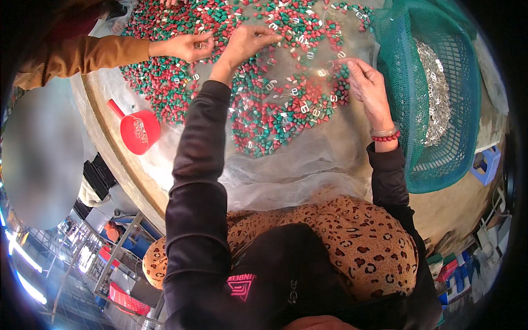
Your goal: The person sits cross-legged on the floor and sorts a large pile of red, green, and white bottle caps by hand. They pick out silver-colored caps and place them into a green basket while another person works alongside them.
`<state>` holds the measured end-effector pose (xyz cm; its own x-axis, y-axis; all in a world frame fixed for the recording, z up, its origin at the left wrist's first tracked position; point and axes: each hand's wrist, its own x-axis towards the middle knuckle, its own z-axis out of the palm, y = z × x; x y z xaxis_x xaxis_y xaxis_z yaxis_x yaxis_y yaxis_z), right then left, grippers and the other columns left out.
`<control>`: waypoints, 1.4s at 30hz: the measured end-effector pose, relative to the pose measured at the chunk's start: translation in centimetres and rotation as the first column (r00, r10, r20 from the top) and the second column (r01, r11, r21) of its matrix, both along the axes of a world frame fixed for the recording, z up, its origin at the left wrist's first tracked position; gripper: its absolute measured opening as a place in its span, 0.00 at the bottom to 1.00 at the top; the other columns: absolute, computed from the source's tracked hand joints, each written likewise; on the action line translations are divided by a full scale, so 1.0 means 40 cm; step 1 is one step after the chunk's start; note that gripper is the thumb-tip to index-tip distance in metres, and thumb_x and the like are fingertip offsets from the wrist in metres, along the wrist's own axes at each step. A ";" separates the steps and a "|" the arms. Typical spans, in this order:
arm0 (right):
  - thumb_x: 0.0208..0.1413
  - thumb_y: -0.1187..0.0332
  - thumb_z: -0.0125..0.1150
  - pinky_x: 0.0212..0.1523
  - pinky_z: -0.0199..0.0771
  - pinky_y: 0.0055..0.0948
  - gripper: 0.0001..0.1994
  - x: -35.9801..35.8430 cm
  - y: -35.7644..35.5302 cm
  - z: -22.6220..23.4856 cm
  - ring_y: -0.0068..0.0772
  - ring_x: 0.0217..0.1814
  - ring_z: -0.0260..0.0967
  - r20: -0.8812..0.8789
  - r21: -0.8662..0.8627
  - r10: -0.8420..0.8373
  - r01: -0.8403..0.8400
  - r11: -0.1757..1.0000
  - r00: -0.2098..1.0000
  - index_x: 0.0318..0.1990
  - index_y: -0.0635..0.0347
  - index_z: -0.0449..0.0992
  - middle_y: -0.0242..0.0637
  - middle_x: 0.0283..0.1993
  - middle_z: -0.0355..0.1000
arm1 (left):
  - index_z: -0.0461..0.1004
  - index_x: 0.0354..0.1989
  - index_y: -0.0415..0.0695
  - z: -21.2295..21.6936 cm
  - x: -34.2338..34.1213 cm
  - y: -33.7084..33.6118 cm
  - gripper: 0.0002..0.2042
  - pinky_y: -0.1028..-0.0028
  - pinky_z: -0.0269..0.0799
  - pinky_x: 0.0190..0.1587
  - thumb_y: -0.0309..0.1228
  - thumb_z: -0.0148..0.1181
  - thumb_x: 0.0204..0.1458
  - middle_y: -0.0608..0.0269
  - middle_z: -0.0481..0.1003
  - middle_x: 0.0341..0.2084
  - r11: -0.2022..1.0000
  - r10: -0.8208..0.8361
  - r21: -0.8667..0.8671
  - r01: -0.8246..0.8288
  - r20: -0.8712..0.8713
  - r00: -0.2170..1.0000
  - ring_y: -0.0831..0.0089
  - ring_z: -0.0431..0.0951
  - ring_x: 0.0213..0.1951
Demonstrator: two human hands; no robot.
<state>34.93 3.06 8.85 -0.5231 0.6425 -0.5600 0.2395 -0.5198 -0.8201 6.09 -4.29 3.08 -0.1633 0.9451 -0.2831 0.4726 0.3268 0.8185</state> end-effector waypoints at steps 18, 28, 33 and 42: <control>0.60 0.67 0.57 0.18 0.41 0.12 0.09 0.042 -0.002 0.029 0.04 0.19 0.47 -0.107 0.073 -0.222 0.230 0.970 0.969 0.42 0.61 0.77 0.14 0.24 0.62 | 0.76 0.36 0.46 0.026 0.218 -0.038 0.10 0.68 0.70 0.28 0.38 0.53 0.57 0.67 0.71 0.19 0.949 -0.159 0.278 0.150 0.008 0.987 0.70 0.75 0.26; 0.52 0.67 0.57 0.37 0.74 0.38 0.09 -0.104 -0.188 -0.162 0.44 0.39 0.74 0.504 0.664 0.502 -0.687 0.295 0.703 0.38 0.60 0.77 0.42 0.37 0.75 | 0.54 0.18 0.45 0.177 0.018 -0.190 0.19 0.83 0.55 0.17 0.39 0.46 0.59 0.63 0.56 0.24 0.953 0.030 -0.060 -0.298 0.994 -0.103 0.76 0.58 0.26; 0.49 0.70 0.55 0.33 0.74 0.43 0.07 -0.143 -0.196 -0.190 0.47 0.36 0.74 0.657 0.644 0.478 -0.764 0.046 0.583 0.35 0.61 0.74 0.45 0.34 0.73 | 0.56 0.19 0.43 0.175 -0.012 -0.242 0.20 0.86 0.62 0.16 0.41 0.47 0.62 0.60 0.58 0.27 0.917 0.113 -0.122 -0.381 0.993 -0.047 0.74 0.61 0.27; 0.47 0.66 0.64 0.35 0.74 0.31 0.08 -0.079 -0.009 0.021 0.33 0.29 0.76 0.270 0.556 0.372 -0.459 0.693 0.888 0.31 0.60 0.80 0.41 0.26 0.76 | 0.58 0.21 0.50 0.195 0.006 -0.182 0.19 0.87 0.49 0.11 0.45 0.48 0.62 0.71 0.60 0.18 0.922 0.357 -0.307 -0.237 0.910 0.210 0.85 0.57 0.16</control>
